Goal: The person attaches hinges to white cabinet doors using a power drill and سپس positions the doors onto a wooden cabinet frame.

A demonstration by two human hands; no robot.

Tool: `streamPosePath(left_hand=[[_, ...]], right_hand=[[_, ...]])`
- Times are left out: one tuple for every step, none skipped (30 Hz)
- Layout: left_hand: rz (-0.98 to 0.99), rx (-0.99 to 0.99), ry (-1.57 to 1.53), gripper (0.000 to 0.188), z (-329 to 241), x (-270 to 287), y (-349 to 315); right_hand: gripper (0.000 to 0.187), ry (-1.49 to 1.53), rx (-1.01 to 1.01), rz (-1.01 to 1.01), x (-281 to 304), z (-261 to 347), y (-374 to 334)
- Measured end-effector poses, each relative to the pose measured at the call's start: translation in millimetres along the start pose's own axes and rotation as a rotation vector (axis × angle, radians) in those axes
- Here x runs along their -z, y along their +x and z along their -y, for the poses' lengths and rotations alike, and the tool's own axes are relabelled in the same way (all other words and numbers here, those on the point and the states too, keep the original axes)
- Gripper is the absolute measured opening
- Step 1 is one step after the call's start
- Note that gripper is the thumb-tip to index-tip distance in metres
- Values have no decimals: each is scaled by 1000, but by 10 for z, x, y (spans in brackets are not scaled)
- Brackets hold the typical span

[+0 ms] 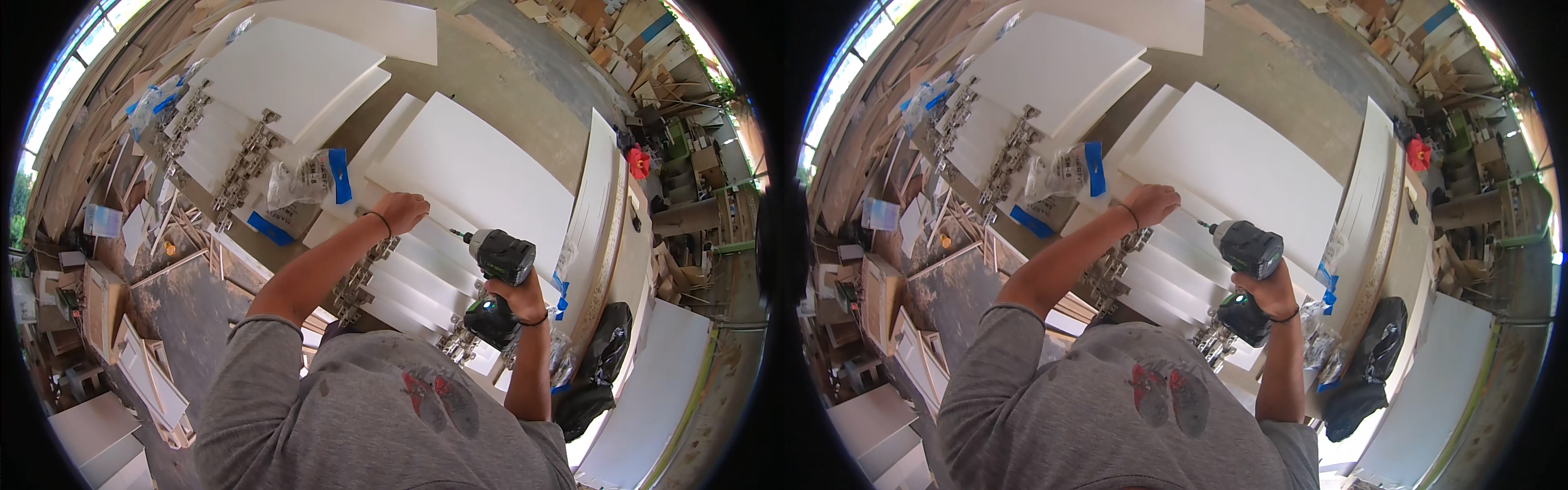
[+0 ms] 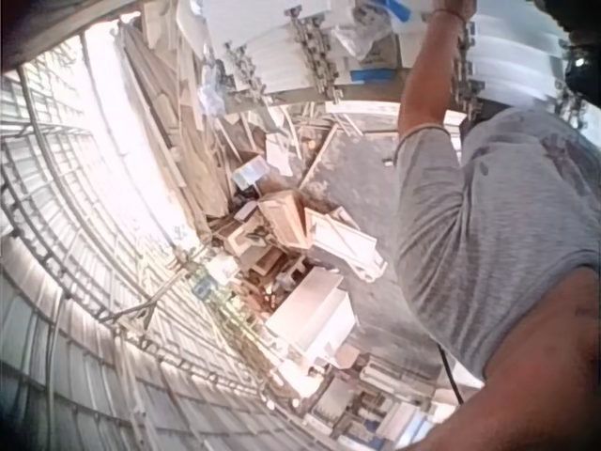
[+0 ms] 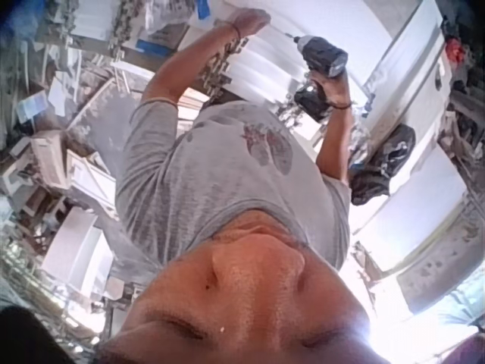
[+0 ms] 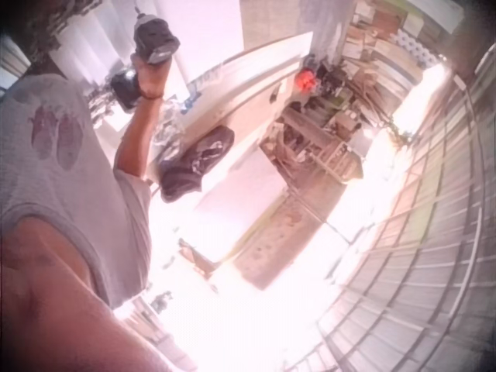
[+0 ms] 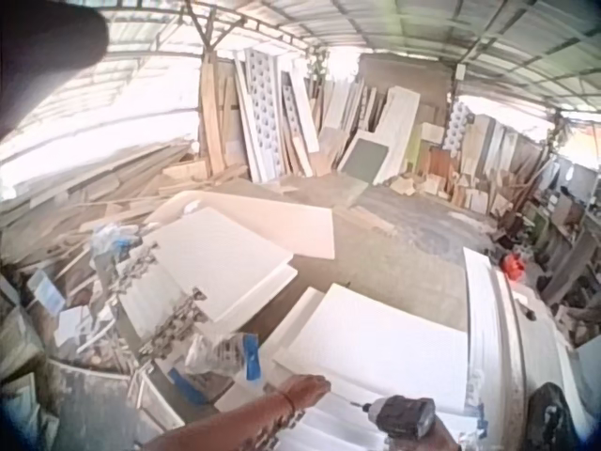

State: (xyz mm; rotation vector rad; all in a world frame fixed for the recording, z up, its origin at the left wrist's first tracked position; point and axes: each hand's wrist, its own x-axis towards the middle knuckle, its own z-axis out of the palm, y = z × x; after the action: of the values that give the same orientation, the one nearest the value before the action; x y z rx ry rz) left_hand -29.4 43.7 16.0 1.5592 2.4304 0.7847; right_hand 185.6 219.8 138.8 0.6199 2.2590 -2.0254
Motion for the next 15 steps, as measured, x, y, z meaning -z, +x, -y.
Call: streamPosePath(left_hand=[[-97, -14, -118, 12, -35, -18, -20], [-193, -27, -236, 12, -71, -32, -45], [-195, -32, -235, 12, -110, -46, -81], [-223, -36, -303, 10, -179, -16, -129], [-249, -37, -376, 9, -251, 13, -178], [-246, -37, -378, 9, -313, 59, -210], [-270, -36, -391, 8, -374, 119, -256], [-293, -35, -404, 7, -409, 151, -290], [-294, -29, -406, 7, -424, 152, -314], [-305, -30, -430, 7, -430, 164, -332], [-315, -30, -454, 7, -427, 171, -348], [-322, -25, -453, 7, -412, 169, -366], [-330, -52, -441, 7, -395, 159, -378], [-337, -80, -428, 7, -381, 152, -388], [-343, -78, -430, 7, -367, 148, -396]], right_hand=[[40, 0, -15, -4, -7, -15, 12], [40, 1, -29, -7, -19, -37, 30], [41, 51, 28, -11, -43, -84, 66], [41, 52, 30, -13, -57, -70, 88], [42, 31, -2, -6, -70, -48, 104], [42, 9, -35, 1, -75, -34, 119], [42, 8, -38, 6, -82, -30, 138], [41, 3, -36, 15, -90, -27, 156], [41, -2, -34, 24, -98, -28, 165], [41, -6, -34, 33, -113, 2, 168], [40, -14, -54, 43, -130, 48, 157], [39, -21, -74, 52, -147, 76, 155], [39, -26, -74, 56, -160, 89, 156], [38, -45, -61, 53, -175, 99, 157], [37, -63, -48, 50, -184, 110, 162]])
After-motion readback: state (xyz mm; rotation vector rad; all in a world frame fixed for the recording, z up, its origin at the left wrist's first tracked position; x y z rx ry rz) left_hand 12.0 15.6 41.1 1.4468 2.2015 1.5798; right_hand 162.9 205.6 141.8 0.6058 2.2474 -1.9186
